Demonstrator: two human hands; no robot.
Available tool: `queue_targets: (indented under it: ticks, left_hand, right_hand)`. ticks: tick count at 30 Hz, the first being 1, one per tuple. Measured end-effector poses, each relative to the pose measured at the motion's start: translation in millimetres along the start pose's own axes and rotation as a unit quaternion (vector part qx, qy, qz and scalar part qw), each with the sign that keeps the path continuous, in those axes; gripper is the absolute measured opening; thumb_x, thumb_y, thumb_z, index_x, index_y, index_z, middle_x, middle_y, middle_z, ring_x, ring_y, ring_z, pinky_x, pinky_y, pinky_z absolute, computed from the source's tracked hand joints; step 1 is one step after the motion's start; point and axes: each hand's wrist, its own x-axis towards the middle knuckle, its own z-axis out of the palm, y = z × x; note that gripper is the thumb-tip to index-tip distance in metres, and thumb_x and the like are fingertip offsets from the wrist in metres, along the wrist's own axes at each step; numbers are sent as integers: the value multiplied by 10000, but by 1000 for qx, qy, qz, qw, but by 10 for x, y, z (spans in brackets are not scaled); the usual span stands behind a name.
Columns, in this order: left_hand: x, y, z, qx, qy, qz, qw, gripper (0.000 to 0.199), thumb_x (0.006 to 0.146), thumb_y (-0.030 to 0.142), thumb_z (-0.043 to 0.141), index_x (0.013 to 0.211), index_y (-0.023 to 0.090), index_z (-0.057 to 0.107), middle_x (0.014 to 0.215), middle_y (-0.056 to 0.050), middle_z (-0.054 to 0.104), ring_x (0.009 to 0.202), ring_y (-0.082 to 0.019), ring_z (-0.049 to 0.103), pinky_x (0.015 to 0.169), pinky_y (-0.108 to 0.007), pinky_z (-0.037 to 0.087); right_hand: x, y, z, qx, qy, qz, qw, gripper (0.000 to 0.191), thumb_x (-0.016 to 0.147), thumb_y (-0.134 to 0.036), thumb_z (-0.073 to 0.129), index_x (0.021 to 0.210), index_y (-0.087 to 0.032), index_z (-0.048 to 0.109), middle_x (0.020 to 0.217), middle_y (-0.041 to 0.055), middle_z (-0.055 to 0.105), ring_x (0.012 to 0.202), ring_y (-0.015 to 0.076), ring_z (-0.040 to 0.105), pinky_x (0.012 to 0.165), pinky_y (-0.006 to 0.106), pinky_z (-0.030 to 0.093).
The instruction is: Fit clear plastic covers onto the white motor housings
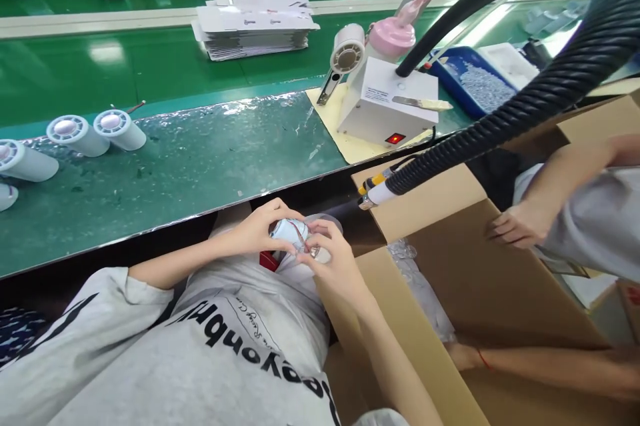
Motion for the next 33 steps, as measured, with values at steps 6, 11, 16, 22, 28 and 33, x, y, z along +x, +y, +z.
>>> queue_targets:
  ticks: [6, 11, 16, 22, 28, 33]
  left_hand:
    - [12, -198, 3, -48, -63, 23, 997, 691, 562, 443, 976, 1202, 285, 770, 1440, -140, 578, 1355, -369, 528, 1146, -497, 419]
    - [-25, -94, 30, -153, -105, -20, 982, 660, 673, 338, 916, 1290, 237, 707, 1299, -127, 696, 1181, -297, 658, 961, -385, 541]
    - [-106, 18, 55, -261, -71, -94, 958, 682, 691, 313, 892, 1327, 228, 660, 1311, -117, 682, 1009, -219, 690, 846, -321, 564]
    - [-155, 128, -23, -241, -103, -66, 963, 736, 669, 303, 920, 1357, 253, 665, 1367, -115, 677, 1128, -270, 681, 904, -342, 562]
    - [-185, 187, -91, -187, -119, 13, 975, 689, 714, 275, 897, 1366, 292, 674, 1458, -113, 627, 1331, -325, 595, 1036, -413, 536]
    - [-207, 191, -100, -155, -130, 32, 979, 679, 742, 302, 881, 1385, 300, 661, 1483, -115, 607, 1375, -334, 561, 1068, -432, 524]
  right_hand:
    - [-25, -63, 30, 201, 89, 110, 969, 280, 880, -379, 736, 656, -223, 674, 956, 80, 742, 936, 260, 715, 748, 375, 590]
    - [-49, -70, -50, 278, 80, 117, 950, 244, 846, -443, 795, 734, -234, 736, 1070, 91, 786, 1040, 296, 741, 851, 453, 623]
    - [-106, -151, -150, 89, 29, -1, 996, 267, 832, -351, 830, 1080, -274, 766, 1262, 87, 746, 1229, 310, 683, 1070, 509, 548]
    - [-188, -191, -154, 77, 37, -27, 996, 270, 914, -478, 746, 1080, -265, 731, 1196, 90, 762, 1163, 300, 716, 997, 468, 601]
    - [-213, -263, -182, 126, 17, 22, 992, 346, 912, -526, 741, 1118, -250, 709, 1224, 92, 752, 1061, 254, 744, 859, 359, 644]
    - [-222, -307, -194, 188, 9, 72, 979, 361, 894, -524, 762, 1126, -251, 710, 1171, 76, 758, 1045, 243, 740, 854, 353, 645]
